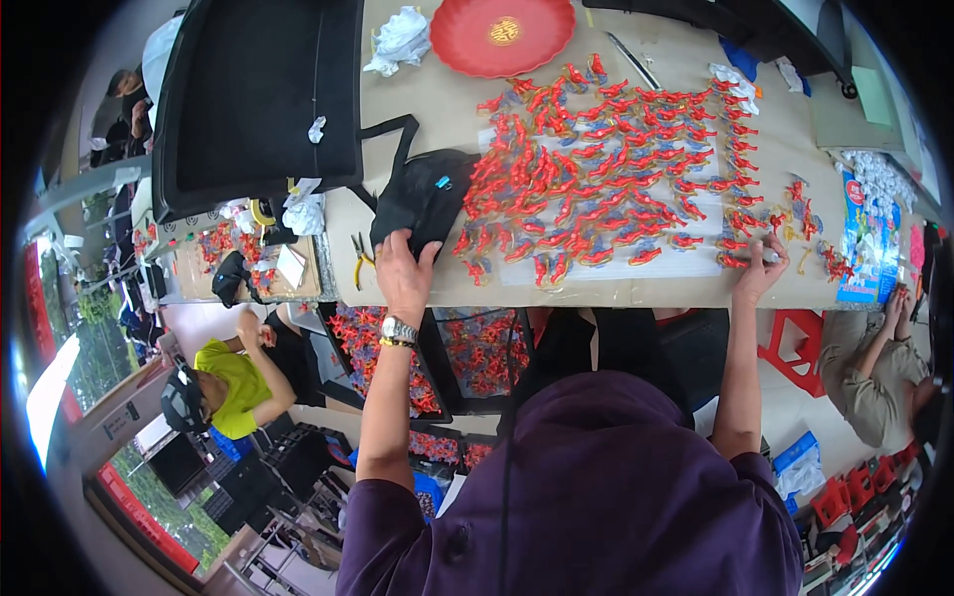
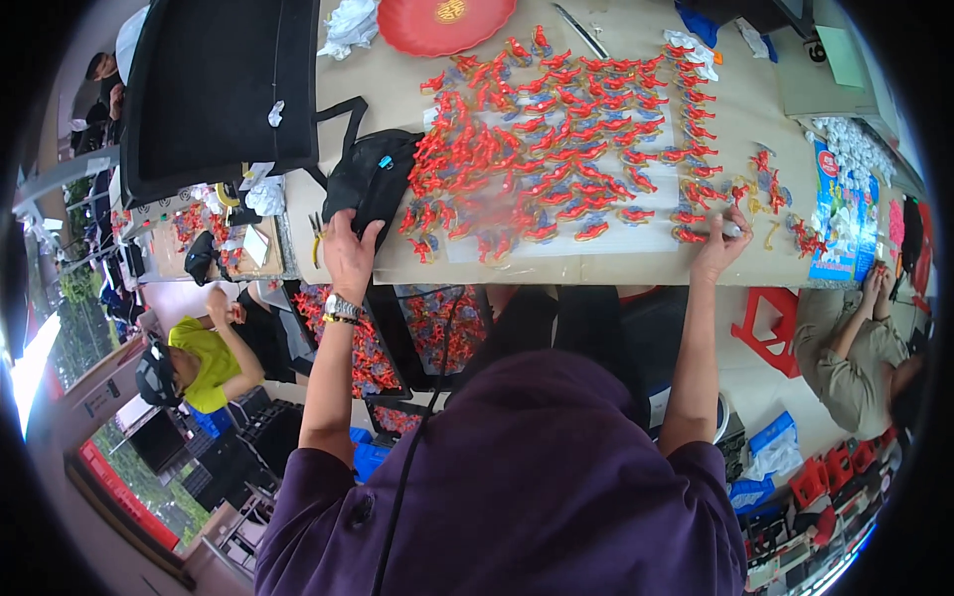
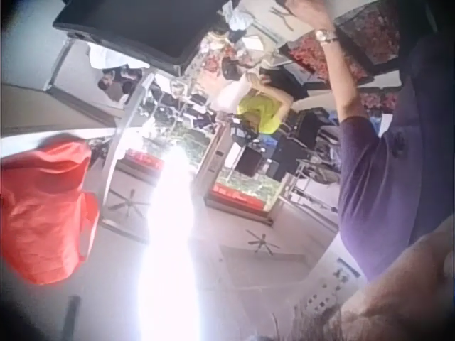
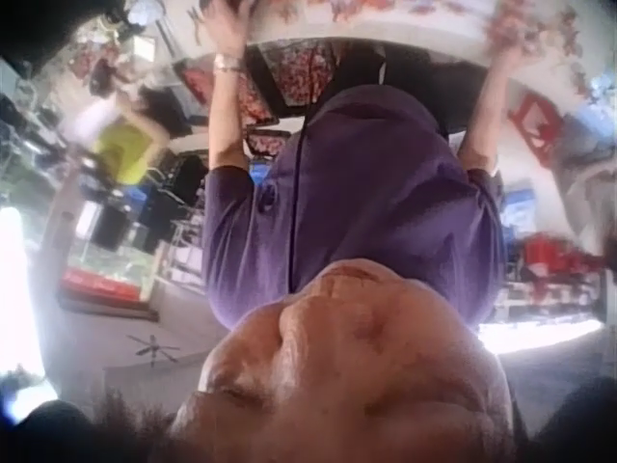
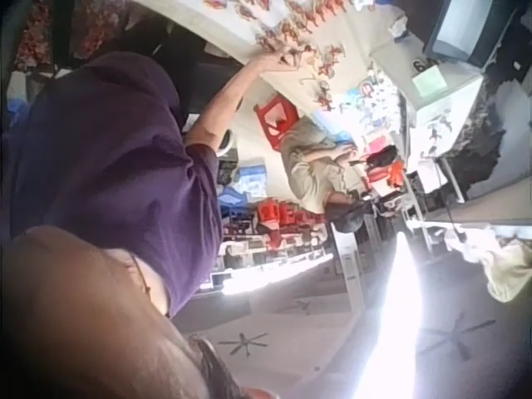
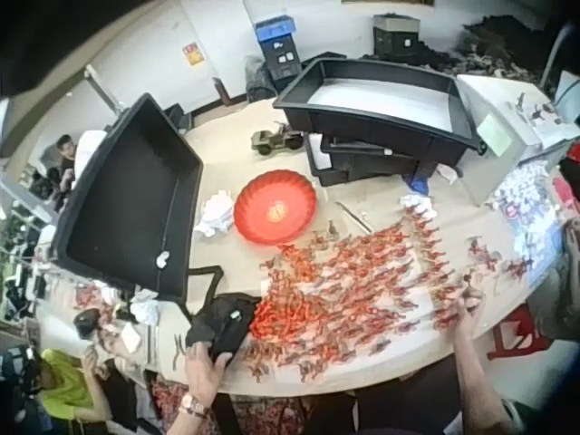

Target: The person applies glue from a bottle to figurines and attaches plastic accessories to them by hand, walks around the workstation area, and returns to the table to glue more figurine pieces together.

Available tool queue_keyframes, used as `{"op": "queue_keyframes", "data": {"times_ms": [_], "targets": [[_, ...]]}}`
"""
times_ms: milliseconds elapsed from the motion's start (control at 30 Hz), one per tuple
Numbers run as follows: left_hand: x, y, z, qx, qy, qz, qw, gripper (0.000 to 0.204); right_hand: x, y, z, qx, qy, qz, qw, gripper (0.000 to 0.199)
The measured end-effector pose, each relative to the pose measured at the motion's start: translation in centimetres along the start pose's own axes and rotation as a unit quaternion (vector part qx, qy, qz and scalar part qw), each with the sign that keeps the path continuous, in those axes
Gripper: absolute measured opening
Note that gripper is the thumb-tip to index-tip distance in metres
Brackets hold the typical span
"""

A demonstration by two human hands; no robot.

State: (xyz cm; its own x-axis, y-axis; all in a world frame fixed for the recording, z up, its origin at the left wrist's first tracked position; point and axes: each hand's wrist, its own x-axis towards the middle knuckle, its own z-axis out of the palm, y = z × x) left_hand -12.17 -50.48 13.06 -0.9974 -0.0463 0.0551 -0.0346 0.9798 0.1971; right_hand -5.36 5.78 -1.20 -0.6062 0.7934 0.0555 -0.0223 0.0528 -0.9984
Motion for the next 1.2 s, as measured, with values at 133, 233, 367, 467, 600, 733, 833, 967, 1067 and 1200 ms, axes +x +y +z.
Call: {"op": "queue_keyframes", "data": {"times_ms": [133, 233, 367, 467, 600, 733, 833, 967, 1067, 1200], "targets": [[1.5, 0.1, 0.0, 0.005, -0.013, 0.019, 1.000, 0.031, -0.3, -1.2, -1.1, -0.088, -0.001, 0.023, 0.996, 0.056], [2.1, 0.4, 0.3, 0.029, -0.032, 0.063, 0.997, 0.029, -1.9, -3.4, -3.2, -0.179, 0.031, -0.019, 0.983, 0.066], [2.3, -0.8, 1.2, 0.056, -0.067, 0.079, 0.993, 0.027, -8.7, -7.5, -7.2, -0.239, -0.001, -0.038, 0.970, 0.066], [2.0, -2.9, 0.5, 0.037, -0.026, 0.124, 0.991, 0.026, -14.5, -11.2, -10.6, -0.315, -0.065, -0.038, 0.946, 0.065], [2.6, -5.5, -0.8, -0.011, 0.031, 0.139, 0.990, 0.024, -19.4, -15.6, -18.0, -0.525, -0.091, -0.072, 0.843, 0.063], [2.2, -8.2, -2.5, -0.032, 0.069, 0.169, 0.983, 0.027, -23.4, -15.4, -25.1, -0.681, 0.018, -0.047, 0.730, 0.069], [-0.1, -6.6, -6.4, -0.073, 0.096, 0.147, 0.982, 0.029, -26.2, -14.8, -28.5, -0.721, 0.147, 0.105, 0.669, 0.081], [-3.8, -8.5, -11.2, -0.070, 0.130, 0.123, 0.981, 0.032, -27.4, -14.2, -31.3, -0.582, 0.193, 0.387, 0.689, 0.100], [-8.0, -6.1, -16.4, -0.071, 0.114, 0.094, 0.987, 0.033, -29.5, -9.9, -35.7, -0.527, 0.201, 0.378, 0.734, 0.102], [-14.9, -1.4, -19.7, -0.082, 0.202, 0.152, 0.964, 0.029, -30.1, -8.7, -37.7, -0.431, 0.182, 0.333, 0.819, 0.095]]}}
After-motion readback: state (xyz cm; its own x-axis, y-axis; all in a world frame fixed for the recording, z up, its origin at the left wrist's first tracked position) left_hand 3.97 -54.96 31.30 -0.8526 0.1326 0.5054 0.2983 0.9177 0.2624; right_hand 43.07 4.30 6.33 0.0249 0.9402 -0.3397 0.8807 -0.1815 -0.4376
